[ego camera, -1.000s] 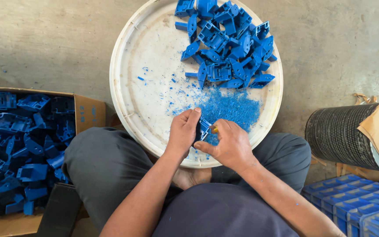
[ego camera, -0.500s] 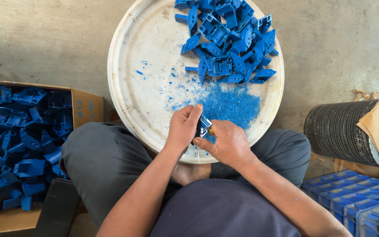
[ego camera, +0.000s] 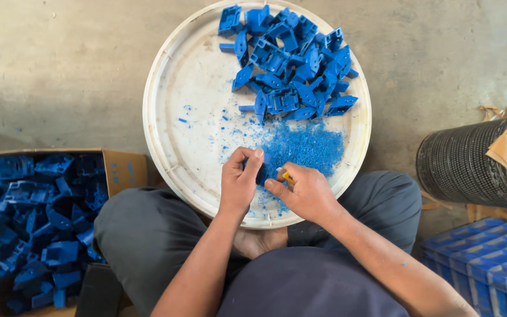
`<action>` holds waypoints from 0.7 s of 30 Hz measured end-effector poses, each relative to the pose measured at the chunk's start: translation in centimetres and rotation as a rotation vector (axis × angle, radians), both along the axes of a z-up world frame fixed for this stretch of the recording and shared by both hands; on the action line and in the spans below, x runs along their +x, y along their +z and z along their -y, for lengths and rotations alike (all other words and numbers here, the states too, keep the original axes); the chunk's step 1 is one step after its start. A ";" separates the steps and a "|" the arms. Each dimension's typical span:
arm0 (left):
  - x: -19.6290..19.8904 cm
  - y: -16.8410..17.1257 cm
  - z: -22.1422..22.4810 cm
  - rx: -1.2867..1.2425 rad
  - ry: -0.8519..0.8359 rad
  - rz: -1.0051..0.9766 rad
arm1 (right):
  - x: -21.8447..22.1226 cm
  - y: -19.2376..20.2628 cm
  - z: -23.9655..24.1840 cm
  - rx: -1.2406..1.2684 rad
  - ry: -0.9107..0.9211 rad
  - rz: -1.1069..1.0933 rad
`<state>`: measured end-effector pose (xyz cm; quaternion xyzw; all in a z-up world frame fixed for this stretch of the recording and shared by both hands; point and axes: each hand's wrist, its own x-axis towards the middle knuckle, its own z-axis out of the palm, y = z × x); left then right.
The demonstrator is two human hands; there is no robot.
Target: The person trims excess plastic from blue components using a utility knife while working over a bucket lid.
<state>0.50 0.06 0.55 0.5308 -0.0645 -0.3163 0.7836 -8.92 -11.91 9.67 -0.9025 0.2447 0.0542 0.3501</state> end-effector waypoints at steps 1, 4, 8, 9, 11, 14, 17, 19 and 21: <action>0.1 0.1 0.0 -0.051 -0.009 -0.007 | 0.1 0.1 0.1 -0.008 -0.013 -0.016; 0.0 0.2 -0.1 -0.186 -0.037 -0.026 | 0.2 0.2 0.2 -0.035 -0.019 -0.035; -0.2 0.0 -0.2 -0.259 -0.070 -0.001 | 0.3 -0.4 0.1 -0.092 0.032 0.020; -0.3 0.0 -0.2 -0.260 -0.077 0.007 | 0.3 -0.5 0.0 -0.106 0.041 0.028; -0.4 -0.1 -0.3 -0.291 -0.086 -0.002 | 0.3 -0.6 0.0 -0.131 0.038 0.010; -0.3 0.0 -0.3 -0.297 -0.091 0.017 | 0.4 -0.6 -0.1 -0.151 0.039 -0.028; -0.3 0.3 -0.3 -0.273 -0.090 0.030 | 0.5 -0.4 -0.1 -0.158 0.045 -0.027; -0.3 0.5 -0.3 -0.255 -0.086 0.051 | 0.6 -0.4 -0.2 -0.168 0.058 -0.014; -0.4 0.6 -0.4 -0.240 -0.083 0.092 | 0.5 -0.4 -0.5 -0.186 0.075 -0.005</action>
